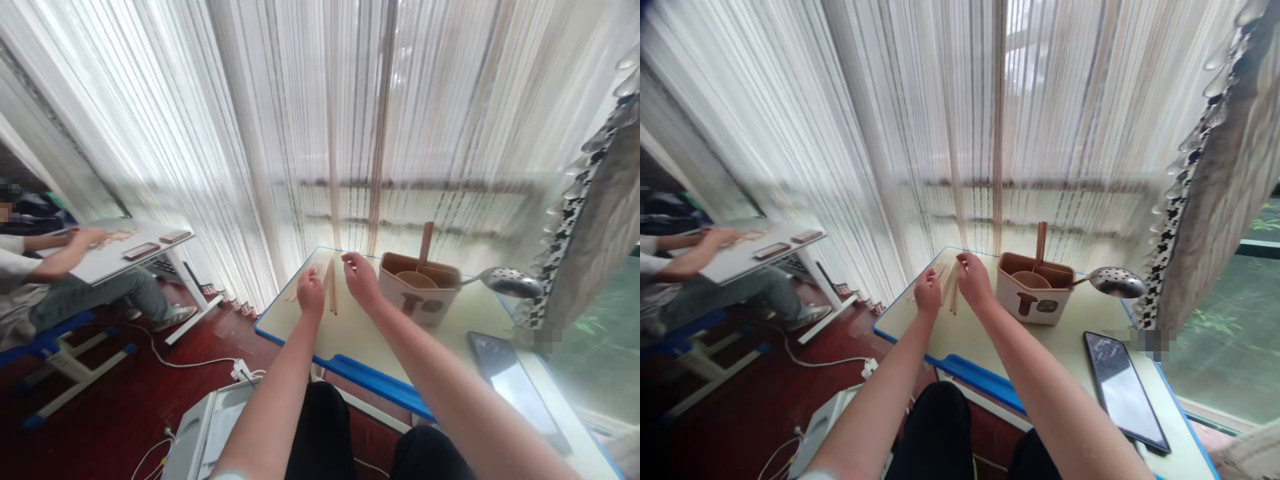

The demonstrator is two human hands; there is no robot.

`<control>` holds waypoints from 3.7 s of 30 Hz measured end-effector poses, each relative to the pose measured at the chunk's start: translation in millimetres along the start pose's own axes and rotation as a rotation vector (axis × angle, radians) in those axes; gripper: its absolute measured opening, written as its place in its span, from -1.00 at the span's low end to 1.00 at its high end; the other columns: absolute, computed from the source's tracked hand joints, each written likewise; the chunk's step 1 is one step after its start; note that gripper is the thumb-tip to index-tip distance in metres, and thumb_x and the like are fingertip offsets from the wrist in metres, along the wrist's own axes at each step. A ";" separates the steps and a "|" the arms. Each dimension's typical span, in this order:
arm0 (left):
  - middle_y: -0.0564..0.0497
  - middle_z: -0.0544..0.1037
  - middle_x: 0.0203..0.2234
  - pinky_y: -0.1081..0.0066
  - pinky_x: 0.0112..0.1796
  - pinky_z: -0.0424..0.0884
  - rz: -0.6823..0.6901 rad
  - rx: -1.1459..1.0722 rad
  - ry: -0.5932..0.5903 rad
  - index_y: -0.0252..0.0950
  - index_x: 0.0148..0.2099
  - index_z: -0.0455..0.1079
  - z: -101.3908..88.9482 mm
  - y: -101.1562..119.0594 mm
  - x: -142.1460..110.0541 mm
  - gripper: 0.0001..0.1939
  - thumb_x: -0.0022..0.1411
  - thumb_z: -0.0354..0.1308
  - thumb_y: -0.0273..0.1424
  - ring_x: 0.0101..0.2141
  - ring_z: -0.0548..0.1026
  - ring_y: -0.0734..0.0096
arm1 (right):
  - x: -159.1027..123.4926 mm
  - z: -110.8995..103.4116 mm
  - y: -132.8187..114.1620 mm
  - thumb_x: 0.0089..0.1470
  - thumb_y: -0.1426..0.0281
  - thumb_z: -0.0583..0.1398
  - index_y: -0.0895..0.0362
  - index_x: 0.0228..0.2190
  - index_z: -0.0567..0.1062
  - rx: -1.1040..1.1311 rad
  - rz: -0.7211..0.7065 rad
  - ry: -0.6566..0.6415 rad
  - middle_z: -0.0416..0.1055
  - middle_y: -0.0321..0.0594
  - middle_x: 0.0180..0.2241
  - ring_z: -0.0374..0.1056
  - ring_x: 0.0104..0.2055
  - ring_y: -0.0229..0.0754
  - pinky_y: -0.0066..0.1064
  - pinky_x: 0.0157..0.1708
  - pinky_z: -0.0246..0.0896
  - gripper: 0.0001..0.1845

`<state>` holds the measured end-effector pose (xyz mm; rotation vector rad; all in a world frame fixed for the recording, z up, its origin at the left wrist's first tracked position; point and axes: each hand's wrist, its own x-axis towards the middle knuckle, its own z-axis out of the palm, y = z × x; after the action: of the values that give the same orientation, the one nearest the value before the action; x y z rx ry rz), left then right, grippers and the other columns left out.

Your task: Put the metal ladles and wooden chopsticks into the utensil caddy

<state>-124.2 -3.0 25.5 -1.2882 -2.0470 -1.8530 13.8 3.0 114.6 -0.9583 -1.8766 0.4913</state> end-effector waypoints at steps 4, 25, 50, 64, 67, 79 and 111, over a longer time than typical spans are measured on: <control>-0.11 0.47 -0.26 0.35 -0.17 0.35 0.028 0.046 -0.016 -0.33 -0.12 0.34 -12.7 -16.9 -11.4 -0.71 0.14 -0.11 -0.53 -0.22 0.43 0.35 | -36.4 50.3 44.3 0.03 0.48 0.01 0.06 -0.19 0.45 -0.199 0.040 -0.193 0.40 -0.14 -0.11 0.28 -0.03 -0.13 -0.33 0.01 0.12 -0.67; -0.11 0.50 -0.25 0.34 -0.14 0.35 0.201 0.286 -0.281 -0.33 -0.10 0.38 -7.0 -21.0 -22.2 -0.71 0.15 -0.05 -0.54 -0.24 0.44 0.35 | -69.6 47.3 57.9 0.07 0.39 0.01 0.24 -0.23 0.46 -0.621 0.216 -0.317 0.43 0.05 -0.24 0.33 -0.15 -0.01 -0.29 -0.21 0.15 -0.69; -0.11 0.37 0.01 0.24 0.02 0.25 0.285 0.281 -0.346 -0.22 0.18 0.14 -3.4 -26.1 -20.1 -0.49 0.16 0.04 -0.42 0.02 0.31 0.26 | -48.7 -17.4 47.6 -0.19 0.38 0.06 0.11 -0.80 0.11 0.559 0.542 -0.313 0.03 -0.40 -0.84 -0.12 -0.75 -0.40 -0.48 -0.70 -0.26 -0.71; -0.05 0.47 -0.26 0.26 -0.10 0.31 0.359 0.265 -0.270 -0.19 -0.11 0.43 -9.1 -16.4 -21.8 -0.73 0.26 -0.06 -0.33 -0.18 0.35 0.34 | -41.8 -46.5 57.3 -0.10 0.28 0.06 0.09 -0.69 0.16 1.194 0.594 -0.371 -0.06 -0.45 -0.78 -0.10 -0.74 -0.37 -0.49 -0.71 -0.13 -0.75; -0.04 0.48 -0.29 0.27 -0.15 0.33 0.380 0.258 -0.258 -0.18 -0.10 0.43 -9.3 -13.1 -23.0 -0.73 0.27 -0.06 -0.33 -0.22 0.36 0.34 | -41.2 -37.2 51.0 -0.17 0.34 0.17 0.11 -0.49 0.35 1.047 0.469 -0.101 0.23 -0.37 -0.63 0.11 -0.63 -0.34 -0.48 -0.64 0.02 -0.88; -0.04 0.50 -0.30 0.29 -0.17 0.36 0.435 0.232 -0.286 -0.23 -0.13 0.43 -7.5 -8.8 -24.2 -0.77 0.25 -0.01 -0.36 -0.22 0.40 0.36 | -45.4 -22.4 32.2 -0.13 0.21 0.26 0.17 -0.30 0.52 0.677 0.393 0.196 0.51 -0.12 -0.31 0.42 -0.30 -0.13 -0.21 -0.19 0.32 -0.65; -0.07 0.52 -0.31 0.38 -0.25 0.41 0.515 -0.385 -0.380 -0.30 -0.11 0.38 48.8 192.1 -34.5 -0.72 0.28 -0.09 -0.30 -0.29 0.46 0.40 | 29.0 -202.8 -69.0 -0.09 0.18 0.23 0.15 -0.40 0.53 0.223 -0.188 0.187 0.46 -0.25 -0.47 0.39 -0.39 -0.23 -0.32 -0.33 0.35 -0.71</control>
<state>39.8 3.0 142.0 -2.1582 -1.3039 -1.8982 155.8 -28.8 274.5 -0.6502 -1.6834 0.4688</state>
